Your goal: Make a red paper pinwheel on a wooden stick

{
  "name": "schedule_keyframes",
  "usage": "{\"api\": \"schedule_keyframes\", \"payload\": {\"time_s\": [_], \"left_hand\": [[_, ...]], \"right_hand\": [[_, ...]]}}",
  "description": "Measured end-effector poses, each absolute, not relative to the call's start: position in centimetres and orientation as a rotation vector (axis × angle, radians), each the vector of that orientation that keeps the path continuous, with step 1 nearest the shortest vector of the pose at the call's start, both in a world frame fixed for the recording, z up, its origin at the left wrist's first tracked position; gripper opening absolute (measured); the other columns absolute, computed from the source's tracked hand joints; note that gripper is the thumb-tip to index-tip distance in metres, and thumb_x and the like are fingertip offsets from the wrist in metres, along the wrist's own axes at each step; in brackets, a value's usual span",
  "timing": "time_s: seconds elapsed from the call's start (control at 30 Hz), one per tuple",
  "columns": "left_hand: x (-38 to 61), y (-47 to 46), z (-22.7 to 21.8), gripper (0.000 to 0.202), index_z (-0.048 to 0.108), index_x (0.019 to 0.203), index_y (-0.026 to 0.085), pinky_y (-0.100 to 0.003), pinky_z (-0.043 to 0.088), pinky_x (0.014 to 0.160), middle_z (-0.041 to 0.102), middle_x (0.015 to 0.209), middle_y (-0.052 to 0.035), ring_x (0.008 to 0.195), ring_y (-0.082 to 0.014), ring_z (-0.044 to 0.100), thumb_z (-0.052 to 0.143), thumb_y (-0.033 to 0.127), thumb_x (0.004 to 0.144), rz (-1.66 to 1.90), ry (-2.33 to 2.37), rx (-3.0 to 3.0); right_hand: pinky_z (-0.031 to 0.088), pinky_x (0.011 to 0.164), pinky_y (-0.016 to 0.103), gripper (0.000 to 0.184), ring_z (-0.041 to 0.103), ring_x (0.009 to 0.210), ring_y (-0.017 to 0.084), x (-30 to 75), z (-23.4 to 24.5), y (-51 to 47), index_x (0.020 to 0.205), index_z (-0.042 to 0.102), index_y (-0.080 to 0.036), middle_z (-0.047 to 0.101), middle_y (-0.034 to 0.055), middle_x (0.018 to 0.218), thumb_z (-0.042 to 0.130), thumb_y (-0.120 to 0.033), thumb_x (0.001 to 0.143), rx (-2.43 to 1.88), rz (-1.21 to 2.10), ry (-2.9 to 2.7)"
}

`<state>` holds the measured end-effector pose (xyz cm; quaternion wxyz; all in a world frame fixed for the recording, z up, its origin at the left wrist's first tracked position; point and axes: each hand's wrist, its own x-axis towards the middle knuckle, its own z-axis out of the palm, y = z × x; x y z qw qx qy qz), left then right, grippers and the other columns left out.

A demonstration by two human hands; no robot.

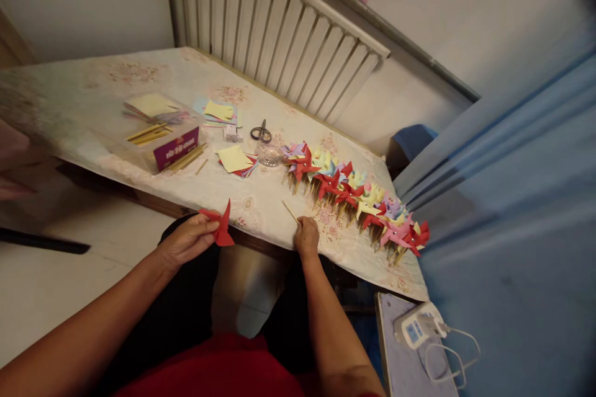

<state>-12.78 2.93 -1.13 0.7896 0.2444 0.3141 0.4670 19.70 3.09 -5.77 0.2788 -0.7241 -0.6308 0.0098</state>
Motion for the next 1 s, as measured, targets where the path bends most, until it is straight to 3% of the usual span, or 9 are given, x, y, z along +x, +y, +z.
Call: {"api": "schedule_keyframes", "payload": {"time_s": [0.17,0.47,0.83,1.0], "left_hand": [[-13.1,2.3,-1.1,0.028,0.073,0.078,0.013,-0.026,0.056,0.064,0.073,0.072,-0.0073,0.064,-0.0163,0.067,0.089,0.015,0.055,0.962,0.672,0.524],[-12.1,1.8,-0.5,0.023,0.075,0.076,0.014,-0.025,0.054,0.067,0.075,0.073,-0.0078,0.065,-0.016,0.068,0.087,0.014,0.058,0.941,0.633,0.577],[-12.4,1.8,-1.1,0.024,0.076,0.084,0.013,-0.028,0.057,0.077,0.077,0.084,-0.012,0.074,-0.0192,0.072,0.085,0.013,0.063,0.916,0.6,0.615],[-12.4,2.0,-1.2,0.023,0.075,0.081,0.01,-0.025,0.057,0.073,0.076,0.077,-0.0107,0.073,-0.0185,0.072,0.086,0.012,0.061,0.913,0.564,0.584]], "right_hand": [[0.039,0.08,0.034,0.021,0.051,0.086,0.024,19.3,-6.1,2.4,0.086,0.065,-0.017,0.06,0.0091,0.086,0.046,-0.008,0.086,-1.946,0.032,-1.655],[0.041,0.081,0.033,0.015,0.053,0.085,0.023,19.1,-6.1,1.7,0.076,0.056,-0.021,0.06,0.007,0.083,0.048,-0.016,0.088,-1.89,0.071,-1.531],[0.044,0.082,0.032,0.015,0.059,0.084,0.022,19.3,-6.7,0.5,0.081,0.058,-0.021,0.065,0.0069,0.083,0.044,-0.022,0.086,-1.775,0.125,-1.381],[0.044,0.081,0.033,0.017,0.059,0.082,0.023,19.6,-7.1,0.1,0.081,0.059,-0.02,0.066,0.0071,0.082,0.043,-0.026,0.084,-1.76,0.131,-1.312]]}}
